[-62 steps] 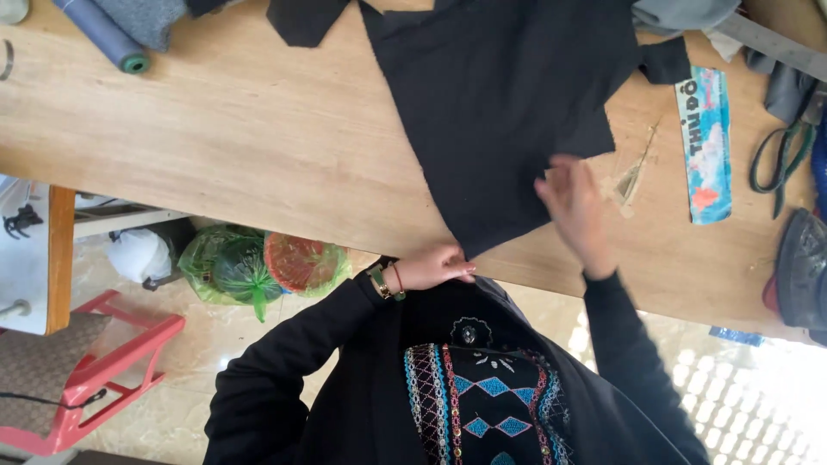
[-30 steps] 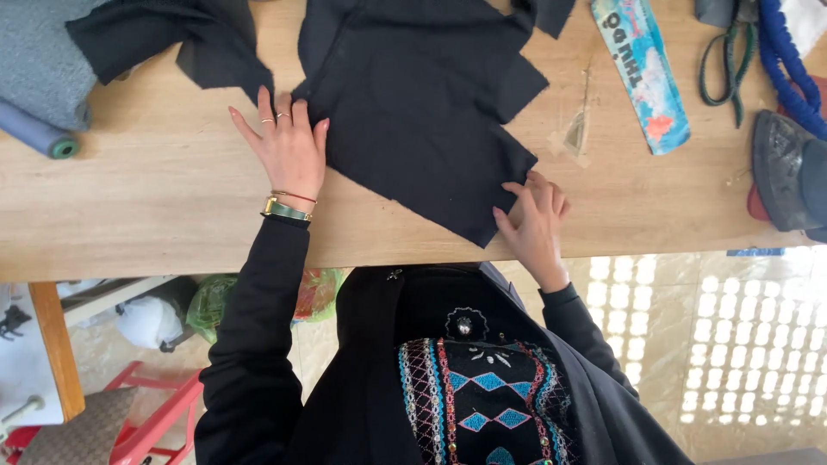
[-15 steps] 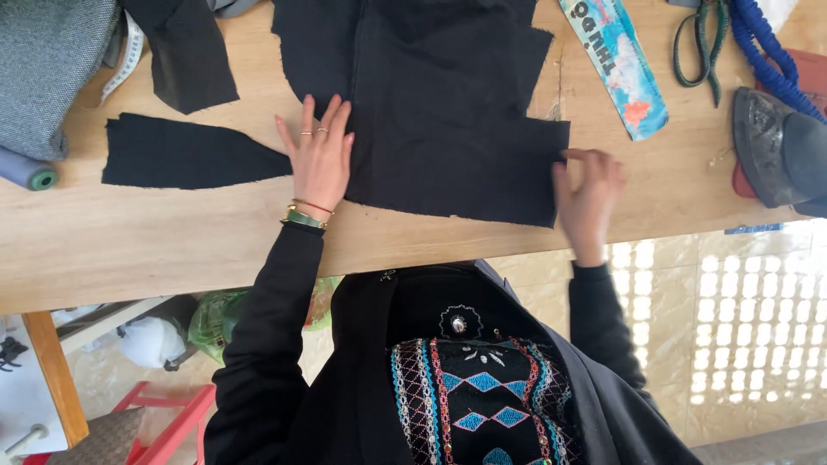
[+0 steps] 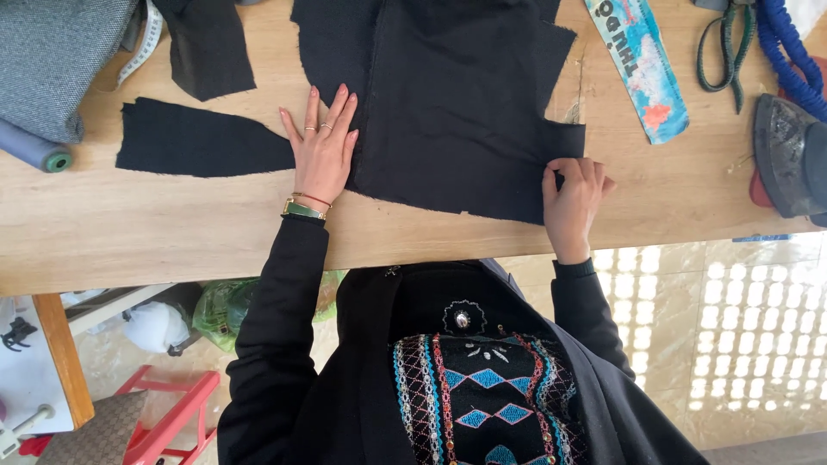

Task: A person takes fabric scraps out of a plastic bag and organizes them on a table, repeatedly checking a piece of fabric with a pattern card.

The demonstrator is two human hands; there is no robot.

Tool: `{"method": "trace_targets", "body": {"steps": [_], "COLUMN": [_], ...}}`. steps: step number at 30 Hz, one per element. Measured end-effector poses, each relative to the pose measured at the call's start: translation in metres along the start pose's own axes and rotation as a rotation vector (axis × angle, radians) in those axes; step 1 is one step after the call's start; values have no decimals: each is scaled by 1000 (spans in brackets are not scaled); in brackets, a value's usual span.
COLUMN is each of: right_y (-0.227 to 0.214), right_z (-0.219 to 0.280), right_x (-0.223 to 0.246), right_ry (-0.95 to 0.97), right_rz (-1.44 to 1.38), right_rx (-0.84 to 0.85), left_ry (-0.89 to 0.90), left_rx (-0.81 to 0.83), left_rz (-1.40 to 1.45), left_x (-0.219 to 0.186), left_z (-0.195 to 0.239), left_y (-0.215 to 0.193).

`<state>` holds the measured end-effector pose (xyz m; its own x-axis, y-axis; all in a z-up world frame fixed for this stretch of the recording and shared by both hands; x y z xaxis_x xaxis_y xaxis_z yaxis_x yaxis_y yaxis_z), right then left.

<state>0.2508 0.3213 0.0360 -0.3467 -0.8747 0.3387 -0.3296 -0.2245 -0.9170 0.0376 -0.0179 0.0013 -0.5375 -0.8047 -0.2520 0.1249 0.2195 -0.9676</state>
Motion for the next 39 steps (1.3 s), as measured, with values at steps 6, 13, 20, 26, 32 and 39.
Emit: {"method": "trace_targets", "body": {"steps": [6, 13, 20, 26, 32, 39], "right_y": [-7, -13, -43, -22, -17, -13], "right_z": [1, 6, 4, 28, 31, 29], "right_x": [-14, -46, -1, 3, -15, -25], "right_ry": [56, 132, 171, 13, -11, 39], "right_rz": [-22, 17, -214, -195, -86, -112], "right_rx": [-8, -9, 47, 128, 138, 170], "left_ry": [7, 45, 24, 57, -8, -127], "left_rx": [29, 14, -70, -127, -117, -163], "left_rz": [-9, -4, 118, 53, -11, -43], "left_x": [0, 0, 2, 29, 75, 123], "left_z": [0, -1, 10, 50, 77, 93], "left_y": [2, 1, -9, -22, -23, -40]}}
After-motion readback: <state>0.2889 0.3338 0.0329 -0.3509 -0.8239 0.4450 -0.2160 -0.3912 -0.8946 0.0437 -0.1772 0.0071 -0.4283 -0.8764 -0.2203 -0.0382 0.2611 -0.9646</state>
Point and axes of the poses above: each hand's wrist, its own z-axis away from the middle knuckle, its own y-axis out of the palm, x = y × z, the point moved 10 cm from there along -z, towards the middle knuckle, and after that the axes turned 7 degrees about -z, right-handed, at the moved point
